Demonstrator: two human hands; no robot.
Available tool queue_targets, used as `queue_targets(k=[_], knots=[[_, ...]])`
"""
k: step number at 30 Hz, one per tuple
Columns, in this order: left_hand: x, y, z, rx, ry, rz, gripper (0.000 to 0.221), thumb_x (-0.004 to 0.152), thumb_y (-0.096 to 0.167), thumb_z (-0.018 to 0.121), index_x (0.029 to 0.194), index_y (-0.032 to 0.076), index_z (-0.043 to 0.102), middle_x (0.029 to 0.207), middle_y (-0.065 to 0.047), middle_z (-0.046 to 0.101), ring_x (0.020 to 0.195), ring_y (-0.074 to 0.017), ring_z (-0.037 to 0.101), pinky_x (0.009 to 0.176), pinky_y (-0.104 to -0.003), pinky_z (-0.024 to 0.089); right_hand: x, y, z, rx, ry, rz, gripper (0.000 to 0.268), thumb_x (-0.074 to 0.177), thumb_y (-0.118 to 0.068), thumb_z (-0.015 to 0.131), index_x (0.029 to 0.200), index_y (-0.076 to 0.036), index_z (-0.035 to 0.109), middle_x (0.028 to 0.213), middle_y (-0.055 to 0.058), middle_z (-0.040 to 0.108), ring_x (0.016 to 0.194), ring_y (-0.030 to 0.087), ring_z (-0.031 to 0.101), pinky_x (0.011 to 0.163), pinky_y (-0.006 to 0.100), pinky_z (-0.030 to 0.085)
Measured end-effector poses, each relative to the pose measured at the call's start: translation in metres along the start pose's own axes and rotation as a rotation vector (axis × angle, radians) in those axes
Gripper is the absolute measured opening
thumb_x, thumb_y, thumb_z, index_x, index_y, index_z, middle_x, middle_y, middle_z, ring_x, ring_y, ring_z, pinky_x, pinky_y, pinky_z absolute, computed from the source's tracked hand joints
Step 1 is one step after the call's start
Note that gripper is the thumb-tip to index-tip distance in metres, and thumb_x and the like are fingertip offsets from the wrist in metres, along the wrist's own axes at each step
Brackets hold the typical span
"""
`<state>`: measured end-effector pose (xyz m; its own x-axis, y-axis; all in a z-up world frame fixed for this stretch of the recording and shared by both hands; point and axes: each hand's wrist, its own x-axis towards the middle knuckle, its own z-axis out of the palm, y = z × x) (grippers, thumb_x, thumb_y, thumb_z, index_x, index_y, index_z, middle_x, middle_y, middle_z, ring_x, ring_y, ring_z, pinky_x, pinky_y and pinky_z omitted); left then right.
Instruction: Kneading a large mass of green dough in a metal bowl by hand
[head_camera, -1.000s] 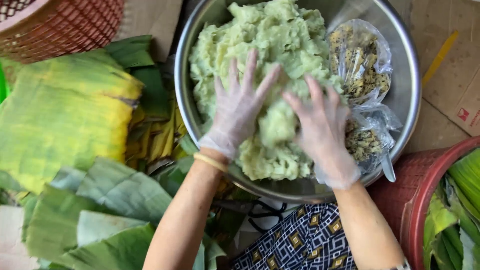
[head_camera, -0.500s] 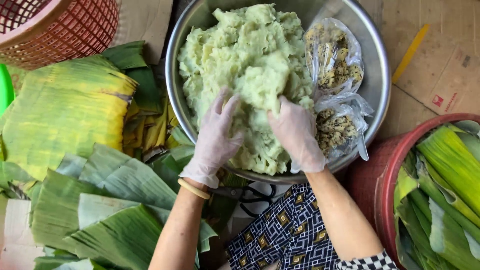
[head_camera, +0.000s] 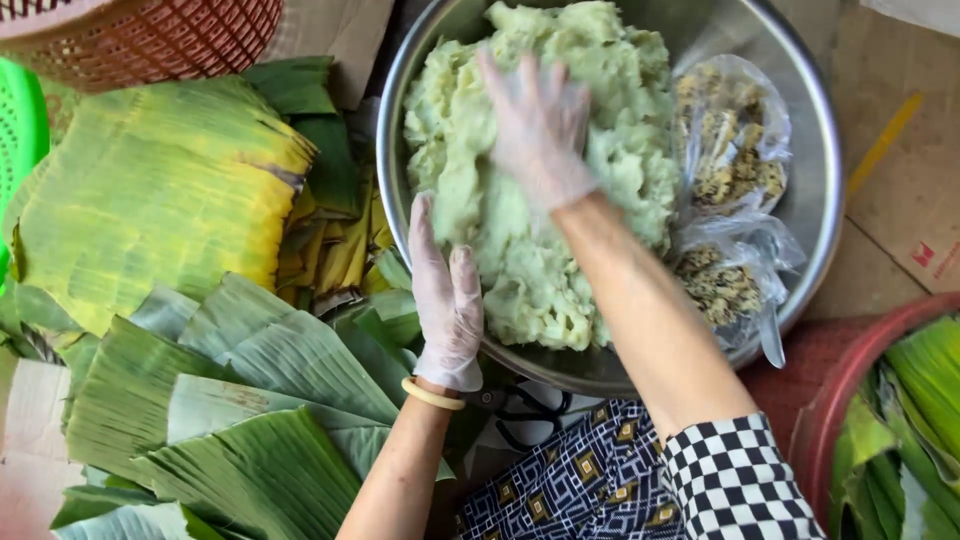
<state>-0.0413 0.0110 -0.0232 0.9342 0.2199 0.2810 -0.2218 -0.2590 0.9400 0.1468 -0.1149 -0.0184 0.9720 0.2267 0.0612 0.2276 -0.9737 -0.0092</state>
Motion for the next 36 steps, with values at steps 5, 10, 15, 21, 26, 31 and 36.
queue_targets(k=[5, 10, 15, 21, 26, 31, 36], knots=[[-0.004, -0.009, 0.002, -0.096, 0.070, -0.022, 0.068, 0.105, 0.040, 0.037, 0.160, 0.004, 0.022, 0.161, -0.023, 0.034, 0.150, -0.0379, 0.031, 0.125, -0.051, 0.024, 0.050, -0.071, -0.003, -0.097, -0.195, -0.136, 0.077, 0.061, -0.012, 0.089, 0.131, -0.025, 0.060, 0.138, 0.010, 0.045, 0.121, 0.046, 0.049, 0.087, 0.073, 0.042], [-0.002, -0.005, 0.003, -0.190, 0.110, -0.047, 0.069, 0.108, 0.048, 0.035, 0.157, 0.002, 0.022, 0.159, -0.024, 0.036, 0.151, -0.0346, 0.036, 0.127, -0.047, 0.030, 0.010, -0.081, -0.009, -0.430, -0.576, -0.185, 0.024, 0.093, -0.026, 0.051, 0.078, -0.019, 0.068, 0.060, -0.006, 0.049, 0.057, 0.010, 0.043, 0.059, 0.028, 0.043], [-0.004, -0.026, -0.001, -0.253, 0.082, 0.064, 0.066, 0.108, 0.039, 0.029, 0.160, 0.000, 0.016, 0.165, -0.024, 0.025, 0.151, -0.0383, 0.031, 0.125, -0.053, 0.026, -0.090, -0.057, -0.004, -0.146, -0.188, -0.401, 0.021, 0.076, -0.023, 0.063, 0.086, -0.019, 0.081, 0.075, 0.010, 0.075, 0.084, 0.035, 0.073, 0.082, 0.057, 0.044], [0.006, -0.034, -0.001, -0.828, 0.117, -0.243, 0.064, 0.112, 0.048, 0.022, 0.165, 0.013, 0.014, 0.166, -0.019, 0.028, 0.157, -0.0369, 0.017, 0.125, -0.061, 0.003, -0.173, -0.026, -0.133, -0.471, -0.565, -0.565, 0.079, 0.076, 0.000, 0.053, 0.148, -0.030, 0.043, 0.157, 0.012, 0.043, 0.146, 0.042, 0.035, 0.115, 0.066, 0.024], [0.007, -0.031, -0.001, -0.921, 0.200, -0.274, 0.063, 0.112, 0.047, 0.022, 0.165, 0.013, 0.014, 0.166, -0.017, 0.026, 0.157, -0.0347, 0.019, 0.126, -0.059, 0.006, -0.160, -0.051, -0.054, -0.283, 0.206, -0.761, 0.034, 0.075, -0.019, 0.076, 0.105, -0.034, 0.074, 0.136, 0.002, 0.065, 0.118, 0.049, 0.059, 0.090, 0.067, 0.045], [0.010, -0.025, 0.003, -0.869, 0.248, -0.269, 0.058, 0.113, 0.042, 0.020, 0.165, 0.018, 0.013, 0.164, -0.018, 0.030, 0.158, -0.0345, 0.017, 0.124, -0.060, 0.004, -0.079, -0.012, 0.070, -0.166, 0.429, -0.712, 0.015, 0.075, -0.016, 0.068, 0.084, -0.026, 0.060, 0.084, 0.002, 0.053, 0.077, 0.033, 0.053, 0.062, 0.056, 0.042], [0.006, -0.038, 0.001, -0.909, 0.212, -0.293, 0.058, 0.114, 0.042, 0.022, 0.166, 0.021, 0.010, 0.167, -0.018, 0.026, 0.159, -0.0370, 0.008, 0.123, -0.062, 0.000, -0.080, -0.008, 0.000, -0.231, 0.067, -0.655, 0.045, 0.075, -0.018, 0.071, 0.114, -0.028, 0.052, 0.119, 0.006, 0.046, 0.106, 0.041, 0.045, 0.075, 0.060, 0.042]])
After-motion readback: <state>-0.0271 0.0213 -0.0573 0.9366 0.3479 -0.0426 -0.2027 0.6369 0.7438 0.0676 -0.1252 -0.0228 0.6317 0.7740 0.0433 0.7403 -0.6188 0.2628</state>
